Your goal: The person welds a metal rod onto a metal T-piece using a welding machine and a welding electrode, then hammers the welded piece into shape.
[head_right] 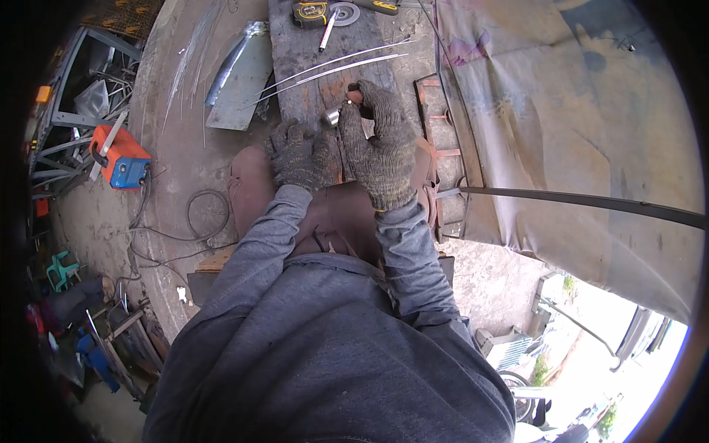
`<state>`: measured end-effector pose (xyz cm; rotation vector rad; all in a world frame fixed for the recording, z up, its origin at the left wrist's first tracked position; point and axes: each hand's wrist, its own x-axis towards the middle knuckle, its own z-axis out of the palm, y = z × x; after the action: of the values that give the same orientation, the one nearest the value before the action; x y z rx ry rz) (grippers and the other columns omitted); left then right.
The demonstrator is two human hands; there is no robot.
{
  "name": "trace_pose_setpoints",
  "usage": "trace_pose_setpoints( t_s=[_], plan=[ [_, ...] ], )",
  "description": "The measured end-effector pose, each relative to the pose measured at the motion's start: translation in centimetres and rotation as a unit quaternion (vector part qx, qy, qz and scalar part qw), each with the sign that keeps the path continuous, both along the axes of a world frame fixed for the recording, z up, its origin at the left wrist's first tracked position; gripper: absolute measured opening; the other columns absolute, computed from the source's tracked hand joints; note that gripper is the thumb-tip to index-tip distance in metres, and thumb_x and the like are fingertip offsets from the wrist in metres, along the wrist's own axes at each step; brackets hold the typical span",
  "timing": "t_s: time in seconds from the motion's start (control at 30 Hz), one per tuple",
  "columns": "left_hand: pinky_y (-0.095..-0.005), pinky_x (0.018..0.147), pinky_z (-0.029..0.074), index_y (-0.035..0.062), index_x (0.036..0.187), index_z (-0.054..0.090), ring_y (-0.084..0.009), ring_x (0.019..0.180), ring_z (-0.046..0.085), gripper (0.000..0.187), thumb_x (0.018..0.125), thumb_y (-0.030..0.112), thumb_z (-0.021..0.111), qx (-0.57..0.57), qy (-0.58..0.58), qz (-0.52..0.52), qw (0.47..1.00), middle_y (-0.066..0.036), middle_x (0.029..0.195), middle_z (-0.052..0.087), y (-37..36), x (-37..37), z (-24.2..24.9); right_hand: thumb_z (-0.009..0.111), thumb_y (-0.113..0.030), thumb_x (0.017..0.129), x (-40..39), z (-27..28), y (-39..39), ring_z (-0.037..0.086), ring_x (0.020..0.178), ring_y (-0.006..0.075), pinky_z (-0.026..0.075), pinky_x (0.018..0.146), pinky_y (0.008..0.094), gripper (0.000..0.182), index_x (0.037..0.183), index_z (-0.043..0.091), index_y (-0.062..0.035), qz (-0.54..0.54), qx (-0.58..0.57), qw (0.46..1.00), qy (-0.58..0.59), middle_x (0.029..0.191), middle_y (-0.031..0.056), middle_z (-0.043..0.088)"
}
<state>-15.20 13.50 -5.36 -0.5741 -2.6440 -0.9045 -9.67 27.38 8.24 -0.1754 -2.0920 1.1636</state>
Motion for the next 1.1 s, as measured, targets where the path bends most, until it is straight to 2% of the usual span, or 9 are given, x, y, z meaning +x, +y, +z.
trace_pose_setpoints(
  t_s=[0.17,0.23,0.33,0.47,0.6,0.67,0.7,0.9,1.1],
  plan=[
    [-0.0513,0.097,0.036,0.0121,0.094,0.060,-0.0363,0.114,0.043,0.025,0.074,0.021,0.070,0.015,0.014,0.012,1.000,-0.014,0.117,0.051,0.0,0.3,0.9,0.063,-0.002,0.088,-0.3,0.1,-0.1,0.067,0.094,0.0243,0.053,0.080,0.0331,0.029,0.116,0.059,-0.0020,0.016,-0.013,1.000,0.007,0.106,0.0115,0.066],
    [-0.0514,0.098,0.035,0.0119,0.094,0.060,-0.0361,0.114,0.043,0.024,0.074,0.022,0.070,0.020,0.014,0.016,1.000,-0.014,0.118,0.051,0.1,0.3,0.9,0.060,-0.001,0.089,-0.7,-0.3,0.5,0.066,0.095,0.0273,0.052,0.082,0.0351,0.029,0.118,0.058,-0.0023,0.031,0.093,0.995,0.024,0.107,0.0121,0.067],
    [-0.0517,0.099,0.034,0.0115,0.093,0.061,-0.0361,0.114,0.043,0.023,0.076,0.025,0.068,0.015,0.007,0.024,1.000,-0.014,0.119,0.051,0.2,0.5,1.3,0.057,-0.003,0.092,-0.7,-0.5,0.4,0.066,0.095,0.0297,0.051,0.082,0.0366,0.026,0.118,0.059,-0.0019,0.037,0.089,0.995,0.036,0.107,0.0131,0.067],
    [-0.0517,0.101,0.032,0.0113,0.092,0.062,-0.0364,0.115,0.042,0.023,0.077,0.028,0.067,-0.024,0.010,0.001,1.000,-0.014,0.120,0.050,-0.1,0.1,-0.1,0.054,-0.008,0.096,-0.4,-0.5,-0.1,0.066,0.095,0.0295,0.051,0.082,0.0366,0.023,0.117,0.059,-0.0015,0.033,0.062,0.997,0.006,0.105,0.0143,0.067],
    [-0.0515,0.102,0.031,0.0112,0.092,0.061,-0.0365,0.116,0.042,0.024,0.076,0.028,0.067,0.023,0.008,0.032,0.999,-0.014,0.119,0.050,0.1,0.5,1.5,0.050,-0.014,0.099,-0.6,-1.3,-0.1,0.066,0.095,0.0283,0.051,0.082,0.0356,0.024,0.116,0.060,0.0000,0.014,0.057,0.998,-0.015,0.105,0.0160,0.067],
    [-0.0513,0.102,0.030,0.0110,0.093,0.061,-0.0364,0.117,0.041,0.025,0.076,0.029,0.067,0.013,-0.022,0.029,0.999,-0.015,0.118,0.050,0.1,0.5,1.7,0.050,-0.014,0.099,-1.0,-1.9,0.2,0.066,0.095,0.0274,0.051,0.082,0.0351,0.025,0.116,0.060,0.0010,0.012,0.022,0.999,0.026,0.105,0.0161,0.067],
    [-0.0513,0.102,0.030,0.0110,0.093,0.061,-0.0364,0.117,0.041,0.025,0.076,0.029,0.067,0.015,-0.023,0.033,0.999,-0.015,0.118,0.050,0.1,0.5,1.9,0.050,-0.014,0.099,-0.8,-1.2,-0.4,0.066,0.096,0.0258,0.051,0.084,0.0339,0.025,0.116,0.059,0.0021,0.020,-0.050,0.998,0.014,0.104,0.0156,0.067],
    [-0.0527,0.101,0.030,0.0113,0.091,0.059,-0.0359,0.116,0.042,0.024,0.077,0.030,0.067,0.031,-0.013,0.015,0.999,-0.015,0.118,0.050,0.0,0.4,1.4,0.047,-0.013,0.100,-1.2,-1.4,0.0,0.065,0.095,0.0234,0.051,0.083,0.0328,0.024,0.115,0.059,0.0028,0.001,0.022,1.000,-0.014,0.103,0.0143,0.067],
    [-0.0531,0.101,0.030,0.0116,0.092,0.058,-0.0351,0.116,0.042,0.024,0.078,0.029,0.067,0.031,-0.002,0.022,0.999,-0.016,0.116,0.050,0.0,0.4,1.6,0.048,-0.014,0.100,-1.2,-1.6,0.2,0.065,0.096,0.0240,0.050,0.083,0.0336,0.023,0.113,0.059,0.0011,-0.001,-0.002,1.000,0.004,0.102,0.0143,0.067]
  ],
)
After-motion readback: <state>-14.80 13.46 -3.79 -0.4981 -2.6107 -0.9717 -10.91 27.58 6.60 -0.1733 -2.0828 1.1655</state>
